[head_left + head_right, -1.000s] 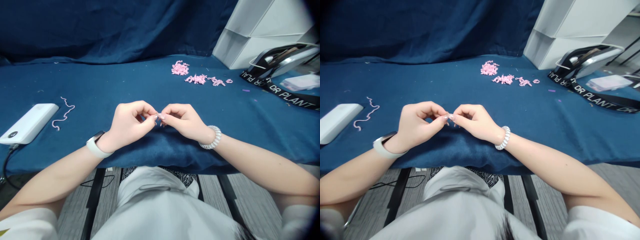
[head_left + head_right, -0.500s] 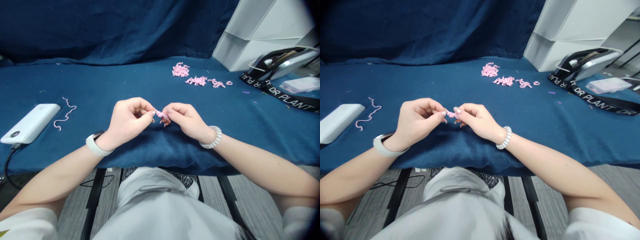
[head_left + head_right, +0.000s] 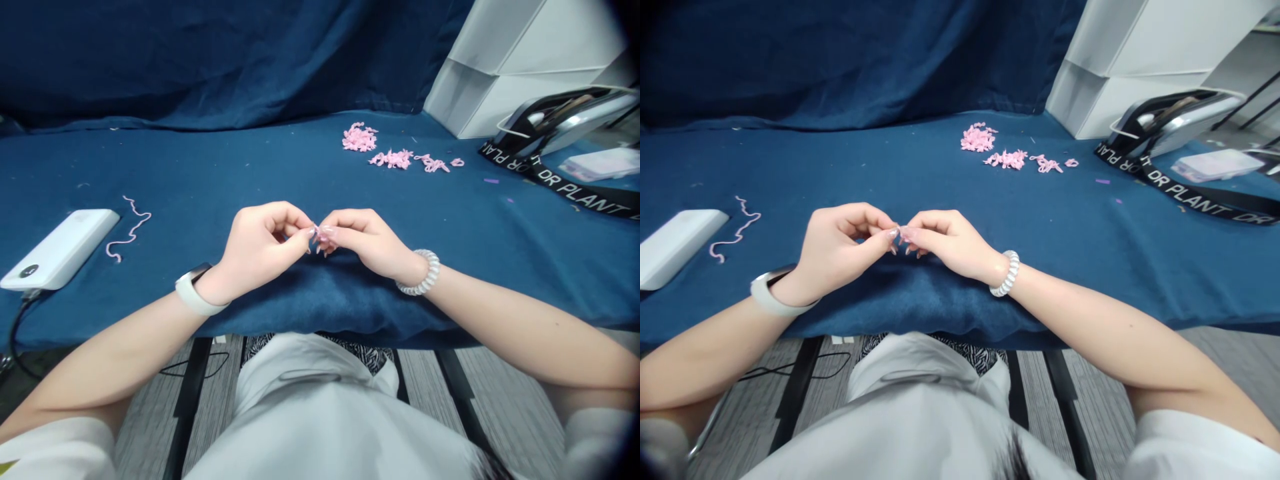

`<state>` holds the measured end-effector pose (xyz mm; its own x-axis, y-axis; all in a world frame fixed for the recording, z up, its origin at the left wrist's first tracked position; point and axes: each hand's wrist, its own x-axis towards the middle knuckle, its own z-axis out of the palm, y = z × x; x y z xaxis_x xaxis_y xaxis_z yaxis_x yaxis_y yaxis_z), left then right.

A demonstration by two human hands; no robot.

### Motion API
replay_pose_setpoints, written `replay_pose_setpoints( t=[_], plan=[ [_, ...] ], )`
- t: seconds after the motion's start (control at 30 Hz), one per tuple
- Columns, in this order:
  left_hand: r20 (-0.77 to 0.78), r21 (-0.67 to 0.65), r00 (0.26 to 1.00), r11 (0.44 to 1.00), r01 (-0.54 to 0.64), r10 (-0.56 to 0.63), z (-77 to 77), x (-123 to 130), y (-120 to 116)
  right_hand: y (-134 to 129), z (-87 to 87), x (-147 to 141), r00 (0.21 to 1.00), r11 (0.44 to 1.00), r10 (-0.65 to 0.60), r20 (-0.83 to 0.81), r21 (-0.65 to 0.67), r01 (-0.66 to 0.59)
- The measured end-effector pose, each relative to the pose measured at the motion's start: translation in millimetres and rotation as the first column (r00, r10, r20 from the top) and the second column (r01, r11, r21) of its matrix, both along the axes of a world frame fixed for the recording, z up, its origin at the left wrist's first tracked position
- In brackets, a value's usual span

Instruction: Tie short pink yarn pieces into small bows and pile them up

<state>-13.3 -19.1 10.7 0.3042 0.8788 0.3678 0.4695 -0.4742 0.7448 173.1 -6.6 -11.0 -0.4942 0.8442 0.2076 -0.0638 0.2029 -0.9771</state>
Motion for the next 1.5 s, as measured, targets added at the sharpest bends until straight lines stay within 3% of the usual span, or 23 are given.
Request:
replay_pose_setpoints(
  t=[0.4,0.8,1.0,1.2,1.5],
  plan=[
    [-0.029,-0.003,1.000,1.000,-0.009,0.009,-2.0,1,1,-1,1.3,0,0.995,0.996,-0.088,0.038,0.006,0.088],
    [0.001,-0.020,1.000,1.000,-0.010,0.010,-2.2,2,2,4,-1.7,1,0.999,0.992,-0.006,-0.053,-0.127,-0.001],
    [0.087,-0.050,0.996,0.999,0.010,-0.006,-3.3,1,4,2,-1.0,1,1.000,0.998,-0.012,0.012,-0.056,0.013],
    [0.312,-0.009,0.950,1.000,0.012,-0.009,-8.0,-2,11,1,-0.9,-1,0.999,0.999,-0.031,0.027,-0.024,0.031],
    [0.196,-0.167,0.978,0.980,0.105,-0.071,-3.8,0,12,2,0.8,1,0.999,0.997,0.053,0.013,-0.050,-0.052]
  ],
)
